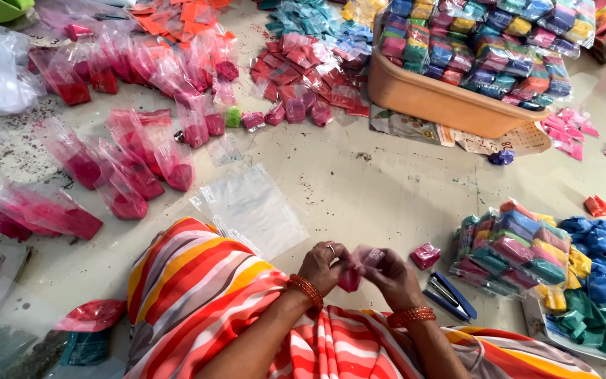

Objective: Packaging and stapling small plastic bags of colorful powders.

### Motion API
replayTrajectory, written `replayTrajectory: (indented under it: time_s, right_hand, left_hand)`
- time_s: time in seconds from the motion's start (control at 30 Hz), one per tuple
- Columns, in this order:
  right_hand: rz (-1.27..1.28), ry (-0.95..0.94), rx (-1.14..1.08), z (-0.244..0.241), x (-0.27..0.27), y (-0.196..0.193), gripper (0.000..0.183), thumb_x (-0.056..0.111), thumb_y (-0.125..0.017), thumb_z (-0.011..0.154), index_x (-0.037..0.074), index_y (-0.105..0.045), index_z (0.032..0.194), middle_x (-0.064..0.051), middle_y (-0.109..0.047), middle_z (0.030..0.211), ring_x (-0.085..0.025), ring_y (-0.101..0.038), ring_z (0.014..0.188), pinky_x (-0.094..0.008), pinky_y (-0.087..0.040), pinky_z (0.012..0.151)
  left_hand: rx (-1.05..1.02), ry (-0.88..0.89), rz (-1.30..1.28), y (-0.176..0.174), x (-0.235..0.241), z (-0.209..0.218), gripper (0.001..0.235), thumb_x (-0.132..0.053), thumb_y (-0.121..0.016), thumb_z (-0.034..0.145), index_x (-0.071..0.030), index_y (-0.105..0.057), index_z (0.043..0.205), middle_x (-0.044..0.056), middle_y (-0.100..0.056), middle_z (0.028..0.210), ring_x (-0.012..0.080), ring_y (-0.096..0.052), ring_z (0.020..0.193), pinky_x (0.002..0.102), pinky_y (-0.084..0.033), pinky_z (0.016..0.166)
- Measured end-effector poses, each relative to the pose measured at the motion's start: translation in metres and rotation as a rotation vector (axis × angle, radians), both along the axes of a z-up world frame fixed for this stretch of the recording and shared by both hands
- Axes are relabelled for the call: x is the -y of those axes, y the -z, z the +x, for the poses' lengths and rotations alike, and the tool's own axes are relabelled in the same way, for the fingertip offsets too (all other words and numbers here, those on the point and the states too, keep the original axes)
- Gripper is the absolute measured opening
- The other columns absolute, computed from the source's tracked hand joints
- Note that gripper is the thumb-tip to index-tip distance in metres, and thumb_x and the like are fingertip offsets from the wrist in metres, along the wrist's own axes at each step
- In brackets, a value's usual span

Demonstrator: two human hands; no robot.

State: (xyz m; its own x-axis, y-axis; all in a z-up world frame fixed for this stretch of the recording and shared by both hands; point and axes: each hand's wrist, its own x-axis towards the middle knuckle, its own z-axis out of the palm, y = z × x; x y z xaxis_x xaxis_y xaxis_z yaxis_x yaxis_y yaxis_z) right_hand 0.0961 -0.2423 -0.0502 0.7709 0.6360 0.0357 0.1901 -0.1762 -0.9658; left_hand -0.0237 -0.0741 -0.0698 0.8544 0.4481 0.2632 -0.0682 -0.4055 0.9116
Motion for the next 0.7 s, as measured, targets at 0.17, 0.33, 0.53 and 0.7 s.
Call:
replayTrajectory:
  time_s: [0.17,0.33,0.53,0.7]
  right_hand:
    - [-0.209,0.005,-0.017,-0.016,0.000,-0.011,0.014,0.008,-0.080,0.083,0.005,-0.080,0.097,-0.003,-0.082,0.089,-0.009,-0.074,0.083,-0.027,-0.059,0.078]
    - [-0.374,0.109,0.362,-0.020,-0.003,-0.018,0.013,0.017,-0.078,0.086,0.008,-0.075,0.095,-0.008,-0.079,0.085,-0.020,-0.077,0.077,-0.033,-0.059,0.066]
    - [-0.298,0.059,0.649,-0.011,-0.006,0.005,0.012,0.014,-0.074,0.086,0.006,-0.067,0.092,-0.013,-0.073,0.089,-0.033,-0.073,0.078,-0.039,-0.057,0.065]
    - [-0.306,0.079,0.658,-0.001,-0.009,0.019,0.013,0.013,-0.073,0.086,0.007,-0.068,0.096,-0.013,-0.074,0.094,-0.034,-0.073,0.083,-0.040,-0.057,0.068]
  left_hand:
    - [0.073,-0.064,0.107,0.008,0.001,0.003,0.013,-0.016,-0.078,0.086,-0.009,-0.067,0.088,0.009,-0.072,0.094,0.0322,-0.065,0.098,0.043,-0.052,0.087]
    - [0.015,0.025,0.065,-0.007,-0.001,0.001,0.013,-0.020,-0.077,0.085,-0.010,-0.069,0.087,0.009,-0.070,0.096,0.0331,-0.063,0.099,0.043,-0.053,0.087]
    - [0.043,-0.042,0.503,0.007,-0.005,0.010,0.013,-0.008,-0.067,0.082,-0.010,-0.066,0.095,0.011,-0.069,0.098,0.0340,-0.062,0.101,0.046,-0.049,0.091]
    - [0.004,-0.038,0.552,0.001,-0.003,0.014,0.009,-0.010,-0.067,0.083,-0.011,-0.065,0.092,0.008,-0.069,0.095,0.0312,-0.063,0.102,0.046,-0.048,0.091]
